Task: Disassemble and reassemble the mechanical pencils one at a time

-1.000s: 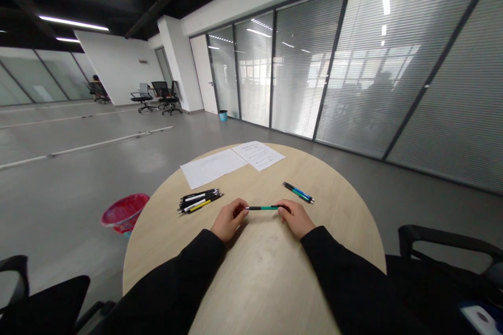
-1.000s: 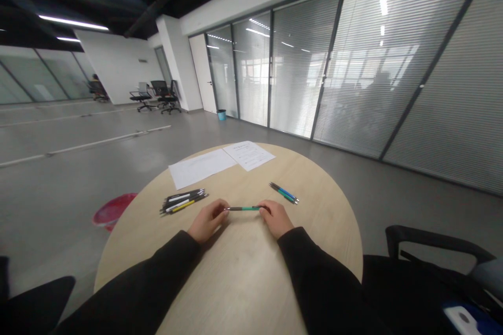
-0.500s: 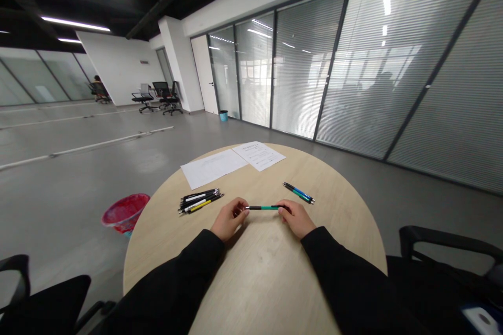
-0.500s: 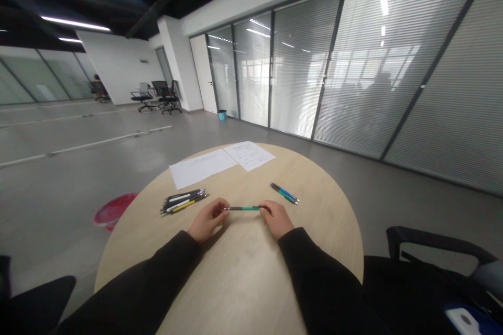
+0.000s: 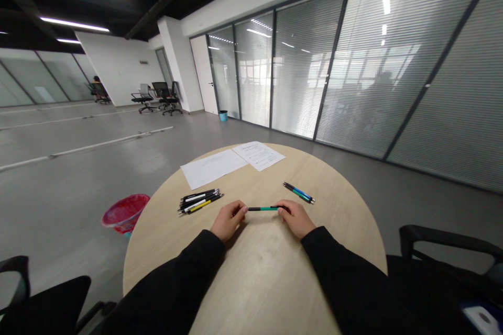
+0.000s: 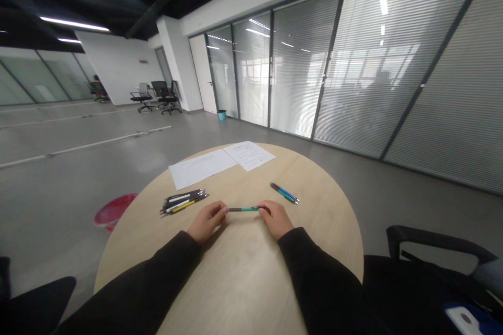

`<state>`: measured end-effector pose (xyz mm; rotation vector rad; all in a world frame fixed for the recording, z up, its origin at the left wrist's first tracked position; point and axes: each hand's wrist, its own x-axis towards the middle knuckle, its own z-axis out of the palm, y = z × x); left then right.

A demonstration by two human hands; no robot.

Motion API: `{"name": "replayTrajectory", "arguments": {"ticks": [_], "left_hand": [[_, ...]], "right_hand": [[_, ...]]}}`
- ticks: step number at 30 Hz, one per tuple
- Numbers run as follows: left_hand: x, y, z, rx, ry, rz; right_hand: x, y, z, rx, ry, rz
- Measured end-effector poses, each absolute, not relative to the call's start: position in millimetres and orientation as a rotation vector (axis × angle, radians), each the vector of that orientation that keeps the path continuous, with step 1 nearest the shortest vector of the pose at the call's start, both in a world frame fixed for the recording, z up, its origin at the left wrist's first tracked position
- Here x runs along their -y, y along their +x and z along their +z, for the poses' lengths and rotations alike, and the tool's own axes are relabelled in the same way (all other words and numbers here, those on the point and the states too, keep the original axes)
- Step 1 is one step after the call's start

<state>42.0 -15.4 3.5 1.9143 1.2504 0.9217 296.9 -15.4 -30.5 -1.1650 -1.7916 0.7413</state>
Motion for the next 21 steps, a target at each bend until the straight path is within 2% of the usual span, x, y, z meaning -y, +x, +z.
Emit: {"name": "replayTrajectory", "arguments": {"ticks": [11,21], "left_hand": [[12.9,42.5,-5.0,-1.132,1.802,0.996],[14.1,42.0,0.9,-1.207,1.897,0.940]], "right_hand": [[14.8,296.4,-31.7,1.770,-1.168,0.739],[14.3,296.7,-31.3,1.780,-1.165,0.728]]}}
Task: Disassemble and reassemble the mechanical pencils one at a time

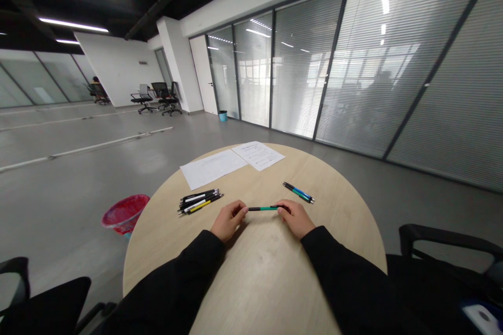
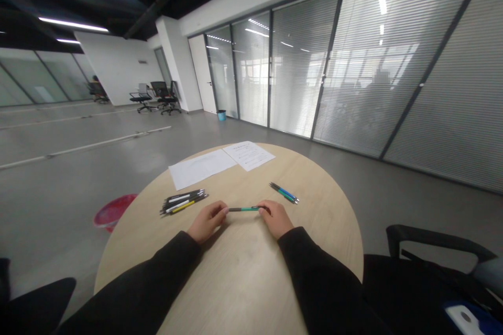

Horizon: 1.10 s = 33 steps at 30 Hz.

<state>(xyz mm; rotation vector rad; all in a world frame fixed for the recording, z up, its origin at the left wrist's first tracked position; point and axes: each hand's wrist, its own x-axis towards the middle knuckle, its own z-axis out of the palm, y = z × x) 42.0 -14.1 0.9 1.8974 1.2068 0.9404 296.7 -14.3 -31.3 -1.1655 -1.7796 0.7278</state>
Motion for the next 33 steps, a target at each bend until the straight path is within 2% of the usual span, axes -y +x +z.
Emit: {"name": "replayTrajectory", "arguments": {"ticks": [33], "left_hand": [[9.6,43.9,-0.5,-1.131,1.463,1.239]], "right_hand": [[13.1,298.8,-31.4,1.703,-1.221,0.748]]}}
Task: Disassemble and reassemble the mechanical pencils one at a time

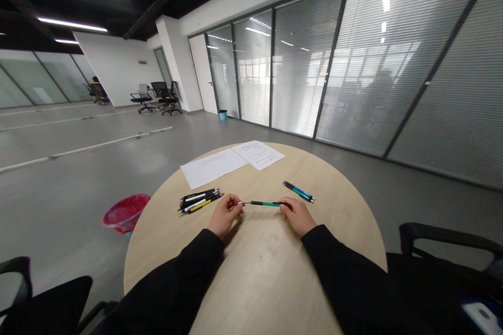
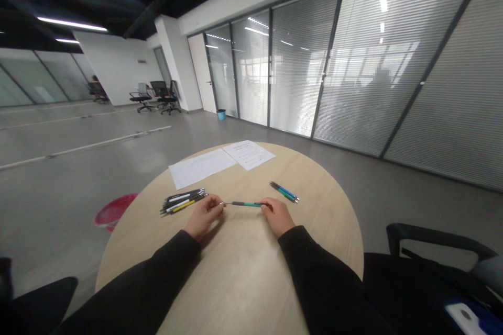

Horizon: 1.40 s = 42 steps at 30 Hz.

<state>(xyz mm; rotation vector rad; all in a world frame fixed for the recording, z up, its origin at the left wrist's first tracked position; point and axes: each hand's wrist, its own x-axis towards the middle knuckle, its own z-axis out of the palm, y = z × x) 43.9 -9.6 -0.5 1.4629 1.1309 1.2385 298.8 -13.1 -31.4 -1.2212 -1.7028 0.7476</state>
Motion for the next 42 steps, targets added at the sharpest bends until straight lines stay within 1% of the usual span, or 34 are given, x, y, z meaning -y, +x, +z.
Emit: {"name": "replayTrajectory", "arguments": {"ticks": [12,23,42], "left_hand": [[10.3,43.7,1.9,-1.136,1.632,1.205],[11.4,45.0,1.1,-1.043,1.416,1.200],[11.3,44.3,-2.4,-1.067,1.419,1.239]], "right_hand": [[14.3,298.4,-30.3,1.727,-1.187,0.782],[13.6,298.5,-31.6,1.727,-1.196,0.780],[16.9,296.7,-26.6,1.736,-1.218,0.730]]}}
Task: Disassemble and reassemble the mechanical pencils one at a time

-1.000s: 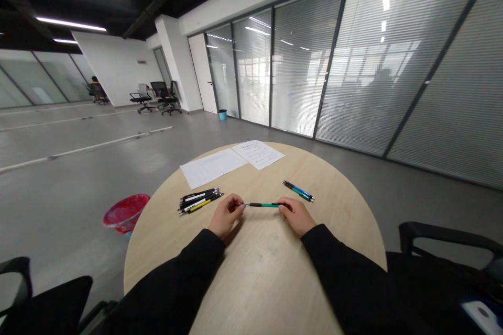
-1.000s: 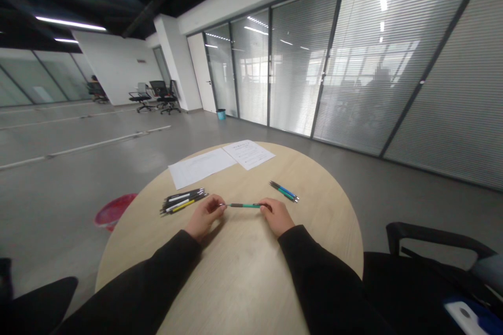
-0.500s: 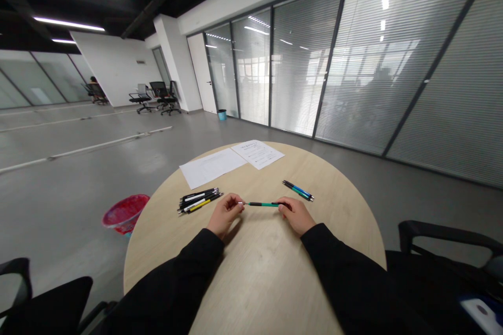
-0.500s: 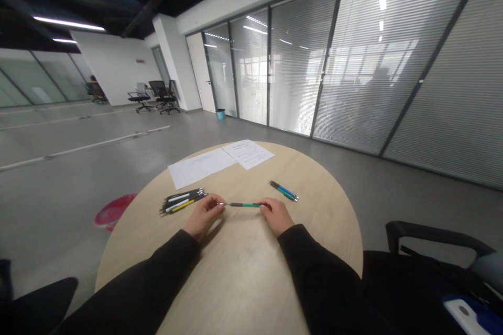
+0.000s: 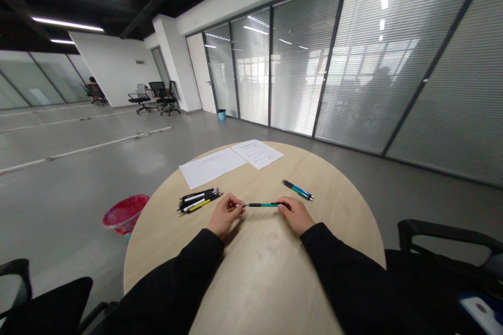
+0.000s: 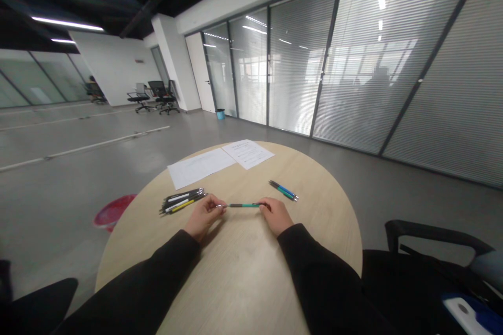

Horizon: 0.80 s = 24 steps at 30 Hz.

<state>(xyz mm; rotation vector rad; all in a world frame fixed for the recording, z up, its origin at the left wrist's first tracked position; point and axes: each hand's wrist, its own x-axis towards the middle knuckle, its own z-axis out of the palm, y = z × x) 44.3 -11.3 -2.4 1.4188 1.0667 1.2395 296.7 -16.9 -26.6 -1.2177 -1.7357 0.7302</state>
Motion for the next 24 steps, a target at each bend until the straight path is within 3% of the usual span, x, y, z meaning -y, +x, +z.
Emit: {"name": "replayTrajectory", "arguments": {"ticks": [15,24], "left_hand": [[5.3,38.8,-2.9,-1.220,1.493,1.329],[8.6,40.5,-1.1,-1.448,2.208,0.870]], "right_hand": [[10.2,300.5,-36.9,1.630,-1.197,0.800],[4.6,305.3,-41.1,1.591,-1.210,0.792]]}}
